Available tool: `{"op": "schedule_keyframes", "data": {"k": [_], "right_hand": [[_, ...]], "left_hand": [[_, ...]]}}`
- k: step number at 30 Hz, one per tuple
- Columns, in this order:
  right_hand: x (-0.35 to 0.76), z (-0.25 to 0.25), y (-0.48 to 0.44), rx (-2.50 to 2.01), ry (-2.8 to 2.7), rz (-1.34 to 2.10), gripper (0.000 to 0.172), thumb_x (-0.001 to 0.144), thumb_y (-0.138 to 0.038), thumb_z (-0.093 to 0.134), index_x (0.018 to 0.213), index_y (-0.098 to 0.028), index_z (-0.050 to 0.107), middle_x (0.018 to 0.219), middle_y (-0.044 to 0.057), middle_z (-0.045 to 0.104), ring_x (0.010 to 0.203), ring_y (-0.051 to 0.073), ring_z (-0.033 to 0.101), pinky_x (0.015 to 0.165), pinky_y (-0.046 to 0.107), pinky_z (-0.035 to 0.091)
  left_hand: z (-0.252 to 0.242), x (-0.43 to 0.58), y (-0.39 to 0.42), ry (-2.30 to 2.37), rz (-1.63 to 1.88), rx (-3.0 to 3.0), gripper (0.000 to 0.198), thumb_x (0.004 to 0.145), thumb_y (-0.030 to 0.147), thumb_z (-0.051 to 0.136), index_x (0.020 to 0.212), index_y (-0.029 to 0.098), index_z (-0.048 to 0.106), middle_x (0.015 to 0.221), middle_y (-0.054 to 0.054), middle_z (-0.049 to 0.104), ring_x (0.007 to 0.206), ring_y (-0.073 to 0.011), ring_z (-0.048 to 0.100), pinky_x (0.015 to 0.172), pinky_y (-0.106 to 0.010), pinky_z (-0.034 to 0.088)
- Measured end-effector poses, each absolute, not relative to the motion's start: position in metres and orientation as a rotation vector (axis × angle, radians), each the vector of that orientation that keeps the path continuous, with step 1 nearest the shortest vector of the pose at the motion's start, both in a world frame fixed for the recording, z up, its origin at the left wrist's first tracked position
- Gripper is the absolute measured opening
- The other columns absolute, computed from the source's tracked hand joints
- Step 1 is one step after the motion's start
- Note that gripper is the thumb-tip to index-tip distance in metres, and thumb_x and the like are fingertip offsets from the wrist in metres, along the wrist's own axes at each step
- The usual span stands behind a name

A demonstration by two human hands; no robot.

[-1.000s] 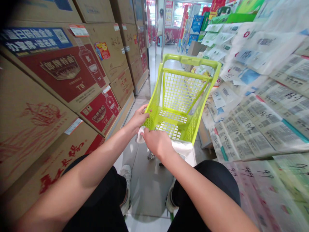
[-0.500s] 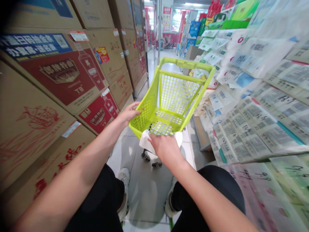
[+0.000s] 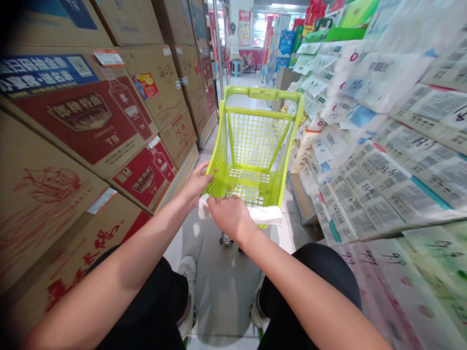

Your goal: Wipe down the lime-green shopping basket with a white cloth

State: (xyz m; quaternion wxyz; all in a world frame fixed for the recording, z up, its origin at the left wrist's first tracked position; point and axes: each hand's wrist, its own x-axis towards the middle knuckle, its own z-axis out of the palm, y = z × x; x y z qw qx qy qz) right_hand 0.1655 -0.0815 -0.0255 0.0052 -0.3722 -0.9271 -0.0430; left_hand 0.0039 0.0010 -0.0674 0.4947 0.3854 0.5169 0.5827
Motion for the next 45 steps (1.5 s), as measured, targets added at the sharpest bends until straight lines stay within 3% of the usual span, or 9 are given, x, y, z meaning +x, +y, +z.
{"op": "schedule_keyframes", "data": {"k": [8,15,22,30,37,45], "right_hand": [[0.173,-0.023,-0.086,-1.352,-2.882,-0.15,0.046,0.116,-0.046,0.031,0.128,-0.019,0.066,0.11,0.018,0.081,0.088,0.028,0.079,0.072,0.033,0.054],[0.192,-0.021,-0.097,-1.316,-2.924,-0.19,0.039,0.116,-0.043,0.037,0.111,-0.02,0.069,0.09,0.012,0.081,0.083,0.027,0.078,0.079,0.036,0.048],[0.198,-0.027,-0.1,-1.319,-2.929,-0.213,0.038,0.116,-0.041,0.038,0.108,-0.018,0.068,0.09,0.012,0.08,0.084,0.025,0.078,0.074,0.034,0.042],[0.17,-0.03,-0.094,-1.256,-2.909,-0.244,0.039,0.116,-0.039,0.034,0.109,-0.017,0.066,0.088,0.014,0.08,0.082,0.027,0.079,0.069,0.033,0.048],[0.14,-0.029,-0.09,-1.198,-2.851,-0.14,0.043,0.117,-0.038,0.027,0.117,-0.015,0.064,0.094,0.016,0.08,0.087,0.026,0.08,0.072,0.033,0.055],[0.159,-0.023,-0.092,-1.369,-2.891,-0.111,0.047,0.117,-0.044,0.028,0.119,-0.016,0.067,0.094,0.016,0.081,0.088,0.029,0.081,0.07,0.032,0.054]], "left_hand": [[-0.063,-0.043,0.012,1.152,1.271,0.932,0.071,0.048,0.004,0.063,0.115,0.025,0.06,0.101,0.001,0.074,0.069,-0.0152,0.068,0.057,-0.025,0.056],[-0.056,-0.072,0.013,1.11,1.167,1.024,0.069,0.05,0.006,0.066,0.116,0.026,0.06,0.115,0.0,0.072,0.082,-0.0151,0.07,0.067,-0.026,0.058],[-0.063,-0.057,0.019,1.138,1.306,0.934,0.074,0.046,0.007,0.058,0.118,0.025,0.062,0.099,0.003,0.074,0.072,-0.0155,0.067,0.061,-0.025,0.054],[-0.063,-0.026,0.006,1.201,1.356,0.854,0.083,0.045,0.005,0.053,0.125,0.024,0.066,0.096,0.002,0.075,0.071,-0.0168,0.066,0.062,-0.027,0.052],[-0.068,-0.01,0.0,1.187,1.355,0.921,0.075,0.047,0.004,0.055,0.119,0.024,0.067,0.095,0.003,0.074,0.075,-0.0159,0.066,0.064,-0.024,0.051],[-0.062,-0.053,0.033,1.096,1.227,1.028,0.085,0.047,0.004,0.06,0.13,0.018,0.07,0.112,-0.004,0.078,0.082,-0.0163,0.069,0.07,-0.026,0.057]]}}
